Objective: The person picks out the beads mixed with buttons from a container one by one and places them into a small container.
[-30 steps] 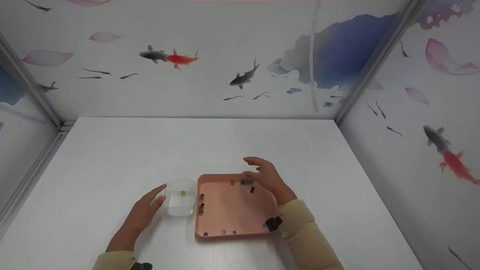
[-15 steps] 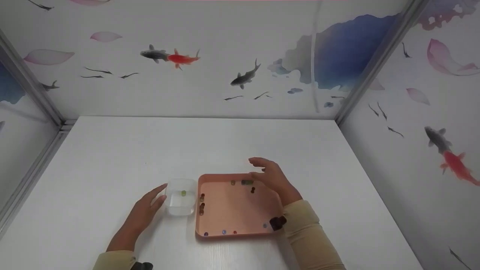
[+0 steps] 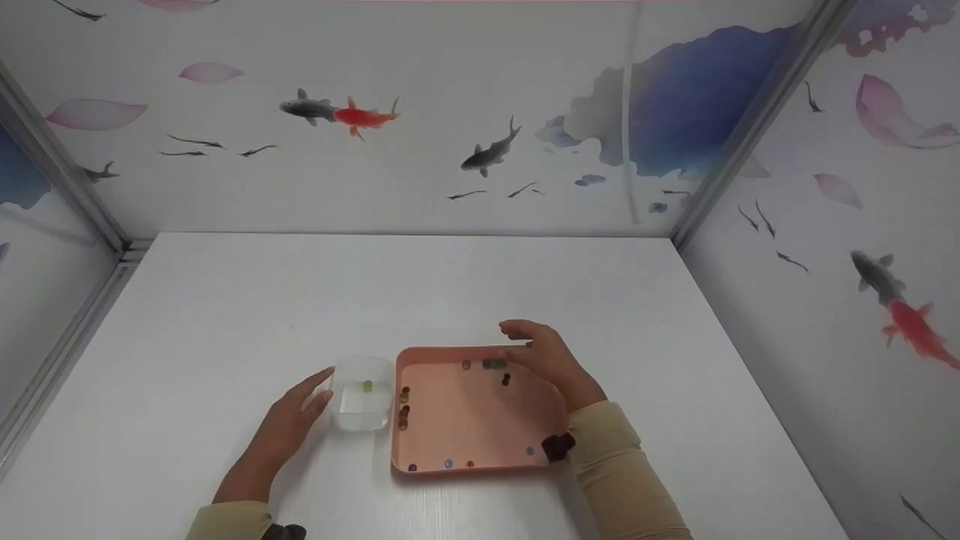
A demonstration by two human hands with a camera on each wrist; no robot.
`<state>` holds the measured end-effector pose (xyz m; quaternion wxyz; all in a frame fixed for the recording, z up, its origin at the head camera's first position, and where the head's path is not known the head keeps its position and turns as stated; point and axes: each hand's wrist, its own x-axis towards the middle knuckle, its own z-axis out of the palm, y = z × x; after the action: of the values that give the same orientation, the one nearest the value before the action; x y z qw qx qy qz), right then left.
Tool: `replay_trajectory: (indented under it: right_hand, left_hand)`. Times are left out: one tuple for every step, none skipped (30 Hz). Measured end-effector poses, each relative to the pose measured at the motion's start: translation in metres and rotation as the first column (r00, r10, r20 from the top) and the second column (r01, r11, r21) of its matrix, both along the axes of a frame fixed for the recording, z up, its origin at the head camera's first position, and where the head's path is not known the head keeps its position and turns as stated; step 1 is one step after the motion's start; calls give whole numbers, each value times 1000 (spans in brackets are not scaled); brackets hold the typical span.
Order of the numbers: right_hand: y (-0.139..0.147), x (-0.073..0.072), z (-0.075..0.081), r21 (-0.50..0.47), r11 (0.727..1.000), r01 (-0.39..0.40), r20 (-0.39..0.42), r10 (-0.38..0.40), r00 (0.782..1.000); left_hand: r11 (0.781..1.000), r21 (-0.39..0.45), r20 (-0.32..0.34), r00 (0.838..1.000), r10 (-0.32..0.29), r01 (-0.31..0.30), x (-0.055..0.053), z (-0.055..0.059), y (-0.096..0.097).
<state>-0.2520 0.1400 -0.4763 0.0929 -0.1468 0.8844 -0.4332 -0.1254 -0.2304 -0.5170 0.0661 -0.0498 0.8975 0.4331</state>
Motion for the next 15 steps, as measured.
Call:
replay_trajectory:
  right_hand:
    - [0,0,0,3,1000,3,3,-3,1000]
    - [1,0,0,6,1000,4,6,-4,1000]
    - [1,0,-1,8,1000,4,10,-4,1000]
    - [2,0,-1,7,1000,0,10,-1,1000]
    - [2,0,-1,5,1000,-6,8,6,1000]
    - [3,0,-1,0,1000,-12,9,12,1000]
    - [3,0,-1,-3,1000,-17,14,17,1000]
    - [4,1,-2,-8,1000,-24,17,24,1000]
    - [4,1,-2,-12,1000,-28,20,29,999]
    - [5,1,-3,-11,999,-35,19,35,999]
    - [5,1,-4,-9,999,-38,23,39,999]
    - [5,1,-4,-7,999,-38,28,39,999]
    - [6,1,-5,-6,999,-42,26,43,999]
    - [6,0,-6,-5,999,-47,21,48,999]
    - [6,0,-7,-4,999,-53,15,53,998]
  left_hand:
    - [1000,0,-1,1000,0,0,0,0,0]
    - [1000,0,-2,1000,-1,1,0,0,0]
    - [1000,0,-5,1000,-1,1,0,0,0]
    - [1000,-1,-7,1000,-2,2,0,0,0]
    - [1000,-1,-10,1000,-3,3,0,0,0]
    - [1000,-1,-13,1000,-4,4,0,-1,0]
    - [1000,-1,-14,1000,-4,4,0,-1,0]
    - [1000,-1,-16,1000,-4,4,-1,-1,0]
    - [1000,-1,-17,1000,-4,4,-1,-1,0]
    - [1000,0,-19,1000,-6,6,-1,-1,0]
    - [1000,2,-21,1000,-6,6,-1,-1,0]
    - [1000,2,-22,1000,-7,7,-1,-1,0]
    - [1000,3,-22,1000,-9,9,-1,-1,0]
    - [1000,5,-24,1000,-10,11,-1,-1,0]
    - [1000,6,-26,1000,-13,13,-1,-1,0]
